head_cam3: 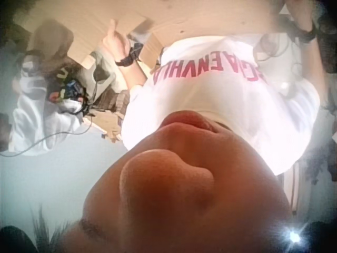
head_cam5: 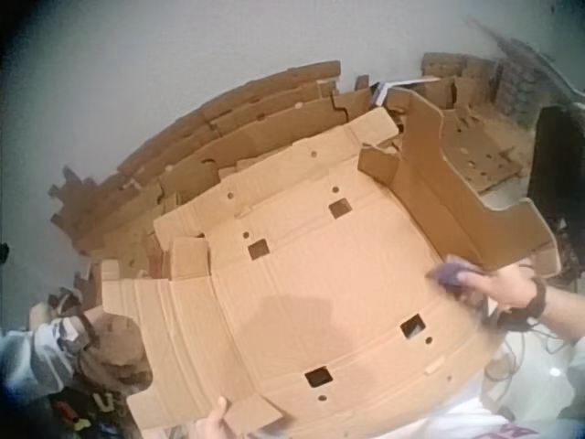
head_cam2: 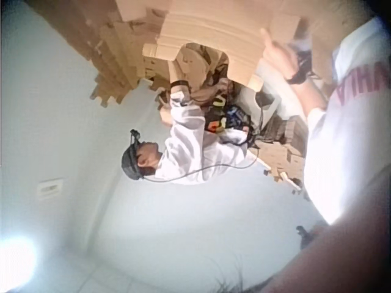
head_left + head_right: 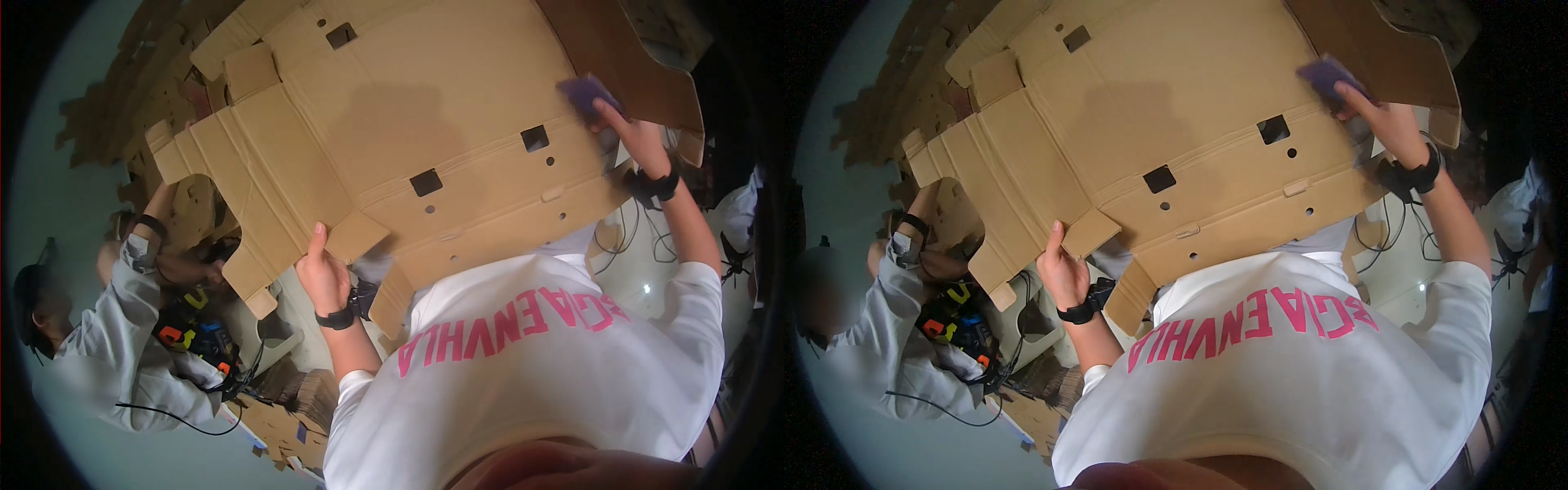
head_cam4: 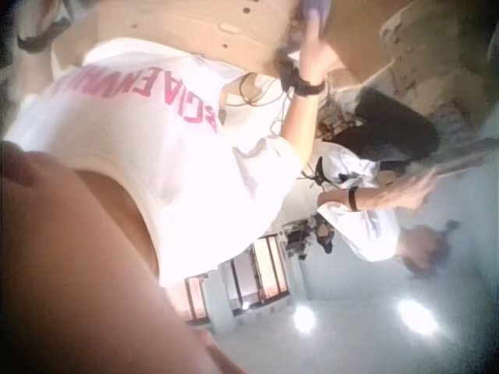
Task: Assemble cardboard shipping or storage boxes from flat components while sitting on the floor.
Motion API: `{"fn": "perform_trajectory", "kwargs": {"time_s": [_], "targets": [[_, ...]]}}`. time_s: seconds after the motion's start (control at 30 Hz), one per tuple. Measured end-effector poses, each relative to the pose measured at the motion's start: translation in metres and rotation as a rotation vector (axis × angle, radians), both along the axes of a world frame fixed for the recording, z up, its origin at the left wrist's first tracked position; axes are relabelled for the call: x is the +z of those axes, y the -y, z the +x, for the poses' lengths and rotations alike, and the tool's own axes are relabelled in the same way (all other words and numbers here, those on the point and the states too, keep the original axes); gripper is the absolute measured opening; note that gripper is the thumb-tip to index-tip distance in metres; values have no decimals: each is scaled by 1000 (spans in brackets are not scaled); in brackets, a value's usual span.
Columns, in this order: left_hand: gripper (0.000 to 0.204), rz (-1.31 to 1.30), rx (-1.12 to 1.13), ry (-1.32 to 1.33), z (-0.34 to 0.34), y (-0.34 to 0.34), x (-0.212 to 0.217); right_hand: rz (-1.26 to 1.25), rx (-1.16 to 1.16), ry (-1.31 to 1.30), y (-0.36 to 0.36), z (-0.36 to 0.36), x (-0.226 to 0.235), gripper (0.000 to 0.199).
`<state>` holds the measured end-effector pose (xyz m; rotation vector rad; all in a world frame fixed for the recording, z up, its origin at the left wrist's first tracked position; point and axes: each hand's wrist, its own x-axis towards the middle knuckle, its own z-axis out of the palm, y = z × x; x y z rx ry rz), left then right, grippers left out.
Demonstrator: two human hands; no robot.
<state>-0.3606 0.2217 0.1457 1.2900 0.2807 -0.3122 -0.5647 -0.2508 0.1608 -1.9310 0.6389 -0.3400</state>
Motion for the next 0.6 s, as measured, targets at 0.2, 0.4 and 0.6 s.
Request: {"fn": "perform_trajectory", "kwargs": {"time_s": [0.2,0.4,0.6], "targets": [[26,261,-172,44,4,-11,5,-42,-159,145,-17,17,-3,27],[43,476,-412,312,10,3,7,-94,-190,182,-20,19,-9,25],[45,799,-177,489,27,19,7,85,-414,209,-25,22,-21,29]]}}
